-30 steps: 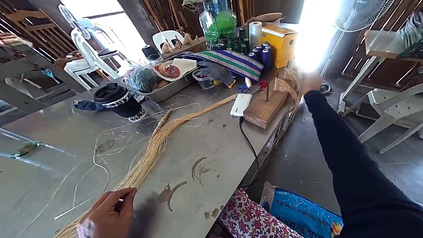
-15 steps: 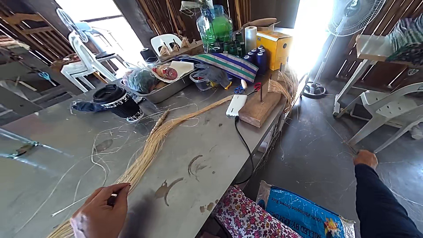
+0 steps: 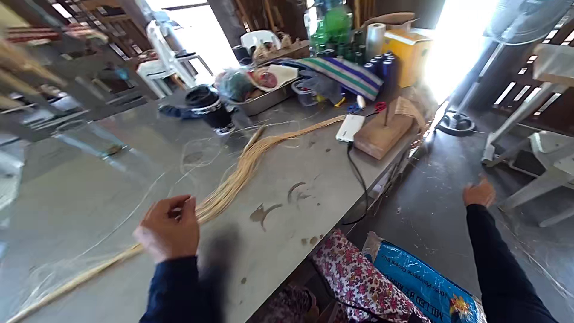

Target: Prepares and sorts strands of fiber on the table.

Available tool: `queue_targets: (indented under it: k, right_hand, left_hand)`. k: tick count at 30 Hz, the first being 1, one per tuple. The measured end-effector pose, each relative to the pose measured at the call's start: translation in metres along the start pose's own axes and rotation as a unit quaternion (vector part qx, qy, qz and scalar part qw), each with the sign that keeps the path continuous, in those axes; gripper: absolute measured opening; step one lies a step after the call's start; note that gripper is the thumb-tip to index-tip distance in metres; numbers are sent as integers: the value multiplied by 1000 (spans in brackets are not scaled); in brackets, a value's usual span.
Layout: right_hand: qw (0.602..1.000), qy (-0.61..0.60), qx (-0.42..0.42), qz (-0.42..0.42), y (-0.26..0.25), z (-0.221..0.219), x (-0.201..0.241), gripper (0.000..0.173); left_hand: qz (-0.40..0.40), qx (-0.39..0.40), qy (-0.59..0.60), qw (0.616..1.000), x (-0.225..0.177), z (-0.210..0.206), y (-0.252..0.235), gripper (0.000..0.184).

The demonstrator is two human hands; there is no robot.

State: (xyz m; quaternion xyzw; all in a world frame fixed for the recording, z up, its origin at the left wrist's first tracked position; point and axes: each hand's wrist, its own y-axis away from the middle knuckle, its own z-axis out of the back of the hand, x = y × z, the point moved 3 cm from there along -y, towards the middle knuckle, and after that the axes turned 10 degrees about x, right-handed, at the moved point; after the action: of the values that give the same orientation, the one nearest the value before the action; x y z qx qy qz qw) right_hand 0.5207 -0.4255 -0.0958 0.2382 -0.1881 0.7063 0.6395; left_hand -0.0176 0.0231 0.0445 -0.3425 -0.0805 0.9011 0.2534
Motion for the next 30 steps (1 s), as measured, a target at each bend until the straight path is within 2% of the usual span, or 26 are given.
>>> queue_targets:
  k: [3, 4, 6, 9, 11, 13, 16, 18, 20, 23, 27, 30]
  right_hand:
    - [964, -103, -87, 229, 29, 39, 119, 53]
    - [934, -129, -104, 315, 41, 45, 155, 51]
    - [842, -210, -112, 484, 79, 49, 226, 40]
    - [705, -263, 24, 658, 160, 45, 325, 30]
    - [646, -251, 135, 708, 212, 29, 380, 26]
    - [610, -196, 251, 726, 251, -2, 428, 17]
    - [597, -76, 393, 695, 289, -71, 483, 11]
    - [628, -17, 422, 654, 302, -115, 502, 12]
    - [669, -16, 408, 621, 308, -148, 503, 13]
    - [709, -116, 351, 601, 305, -177, 488, 14]
    - [716, -111, 332, 604, 293, -182, 477, 19]
    - [679, -73, 339, 647, 290, -187, 477, 28]
  left_hand:
    - [49, -22, 106, 993, -2, 7, -2, 30]
    - [62, -41, 154, 985, -1, 9, -3, 28]
    - [68, -68, 256, 962, 7, 14, -6, 20]
    - [76, -58, 344, 934, 22, 19, -10, 15]
    - [90, -24, 360, 928, 28, 22, -10, 13]
    - [102, 6, 360, 927, 32, 24, -10, 12]
    - [133, 23, 337, 932, 40, 24, -11, 15]
    - [153, 29, 297, 942, 45, 23, -11, 18]
    - [163, 48, 247, 954, 50, 21, -12, 21]
    - [144, 64, 197, 968, 51, 19, -16, 20]
    - [92, 86, 153, 980, 45, 15, -17, 20]
    - [69, 102, 108, 986, 38, 11, -18, 18]
